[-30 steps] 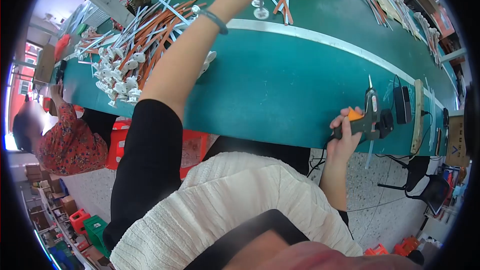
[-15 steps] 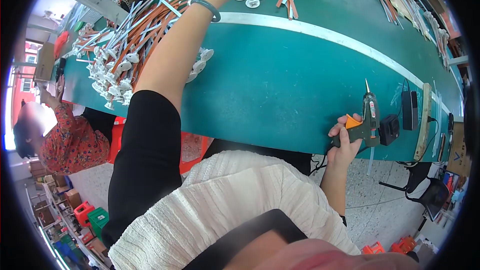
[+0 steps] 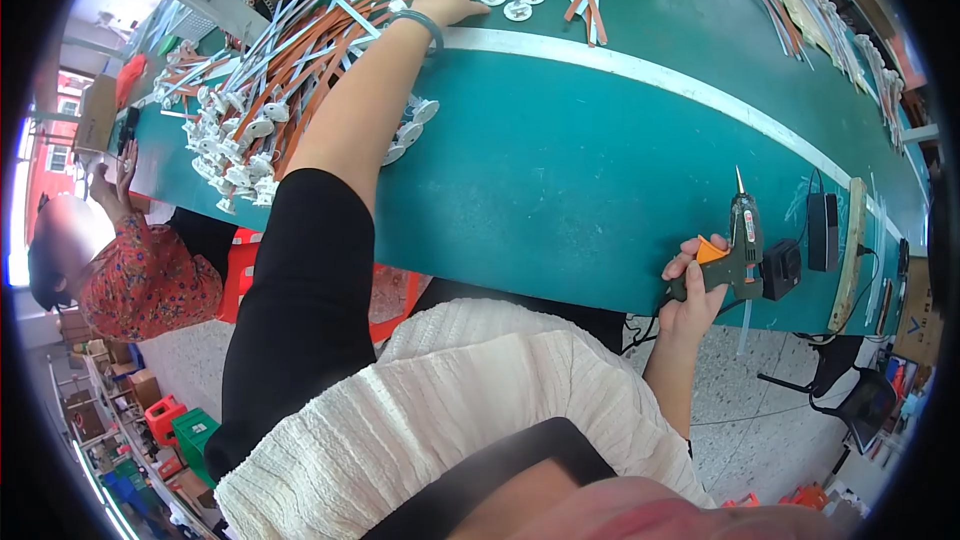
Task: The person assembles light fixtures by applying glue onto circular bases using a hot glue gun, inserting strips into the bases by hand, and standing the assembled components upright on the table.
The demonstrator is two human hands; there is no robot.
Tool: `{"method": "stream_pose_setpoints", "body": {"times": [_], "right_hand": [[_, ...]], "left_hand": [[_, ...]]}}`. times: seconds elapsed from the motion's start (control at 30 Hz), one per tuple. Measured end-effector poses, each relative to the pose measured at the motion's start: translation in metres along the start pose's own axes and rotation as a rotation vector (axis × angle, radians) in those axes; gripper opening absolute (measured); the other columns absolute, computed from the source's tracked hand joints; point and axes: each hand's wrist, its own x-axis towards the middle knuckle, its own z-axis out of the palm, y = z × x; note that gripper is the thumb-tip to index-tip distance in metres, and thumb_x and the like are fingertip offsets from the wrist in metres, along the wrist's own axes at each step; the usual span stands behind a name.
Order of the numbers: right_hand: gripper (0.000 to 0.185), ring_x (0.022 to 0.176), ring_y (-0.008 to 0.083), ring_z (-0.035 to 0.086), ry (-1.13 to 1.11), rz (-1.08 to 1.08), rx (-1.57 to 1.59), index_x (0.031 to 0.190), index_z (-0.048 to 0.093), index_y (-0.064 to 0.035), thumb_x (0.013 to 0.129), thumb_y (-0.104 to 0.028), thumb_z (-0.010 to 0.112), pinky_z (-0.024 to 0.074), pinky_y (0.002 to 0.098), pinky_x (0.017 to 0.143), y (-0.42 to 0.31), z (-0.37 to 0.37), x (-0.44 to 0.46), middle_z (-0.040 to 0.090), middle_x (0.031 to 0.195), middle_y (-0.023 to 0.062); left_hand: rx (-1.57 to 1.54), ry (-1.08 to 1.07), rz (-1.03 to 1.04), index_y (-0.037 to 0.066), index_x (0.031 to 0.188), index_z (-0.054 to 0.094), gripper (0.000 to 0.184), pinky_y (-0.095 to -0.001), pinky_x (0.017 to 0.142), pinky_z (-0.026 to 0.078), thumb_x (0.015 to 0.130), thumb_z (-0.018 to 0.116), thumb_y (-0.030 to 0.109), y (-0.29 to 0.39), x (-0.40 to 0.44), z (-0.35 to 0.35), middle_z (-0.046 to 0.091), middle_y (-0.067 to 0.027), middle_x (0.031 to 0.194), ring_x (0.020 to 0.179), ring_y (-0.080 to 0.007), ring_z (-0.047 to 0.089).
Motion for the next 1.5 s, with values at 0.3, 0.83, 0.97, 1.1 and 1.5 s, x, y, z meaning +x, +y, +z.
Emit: {"method": "stream_pose_setpoints", "body": {"times": [0.3, 0.83, 0.97, 1.1, 1.5], "right_hand": [[0.043, 0.07, 0.0177, 0.056, -0.018, 0.014, 0.039, 0.126, 0.043, 0.0002, 0.087, -0.002, 0.059, 0.0484, 0.0315, 0.062, 0.0, -0.001, -0.001, 0.057, 0.1, 0.0161], [0.038, 0.071, 0.0157, 0.055, -0.016, -0.003, 0.047, 0.126, 0.044, -0.0003, 0.089, 0.002, 0.055, 0.0485, 0.0299, 0.063, 0.001, 0.002, 0.0, 0.058, 0.1, 0.0151], [0.038, 0.071, 0.0151, 0.055, -0.027, -0.02, 0.036, 0.125, 0.044, -0.0005, 0.089, 0.002, 0.055, 0.0489, 0.0295, 0.064, 0.0, 0.002, 0.0, 0.058, 0.099, 0.0149], [0.037, 0.07, 0.0148, 0.055, -0.053, -0.009, 0.032, 0.125, 0.043, 0.0017, 0.09, 0.0, 0.055, 0.0487, 0.0291, 0.064, -0.003, 0.003, 0.0, 0.059, 0.1, 0.0156], [0.031, 0.084, 0.0145, 0.06, -0.252, 0.176, -0.213, 0.12, 0.055, 0.0031, 0.097, -0.018, 0.051, 0.0483, 0.0253, 0.063, -0.011, 0.012, -0.028, 0.062, 0.115, 0.0153]], "left_hand": [[-0.585, -0.395, 0.461, 0.003, 0.082, 0.066, 0.011, -0.0265, 0.061, 0.047, 0.085, 0.07, 0.013, 0.063, -0.131, -0.059, 0.065, -0.0014, 0.072, 0.067, -0.0109, 0.059], [0.112, 0.045, -0.299, -0.001, 0.09, 0.071, 0.059, -0.0412, 0.079, 0.054, 0.07, 0.071, 0.055, -0.075, -0.079, -0.072, 0.069, -0.0216, 0.096, 0.094, -0.032, 0.068], [-0.167, 0.221, -0.487, -0.005, 0.092, 0.068, 0.045, -0.0345, 0.075, 0.054, 0.063, 0.081, 0.026, -0.074, -0.072, -0.054, 0.069, -0.0197, 0.095, 0.09, -0.0245, 0.068], [-0.708, 0.127, -0.596, 0.001, 0.095, 0.071, 0.028, -0.0234, 0.054, 0.04, 0.072, 0.074, 0.017, -0.054, -0.096, -0.067, 0.064, -0.0049, 0.083, 0.065, -0.0131, 0.055], [-0.73, 0.032, 0.52, 0.0, 0.101, 0.07, 0.016, -0.025, 0.074, 0.052, 0.088, 0.065, 0.008, 0.127, -0.216, -0.071, 0.07, -0.0068, 0.091, 0.082, -0.0128, 0.065]]}}
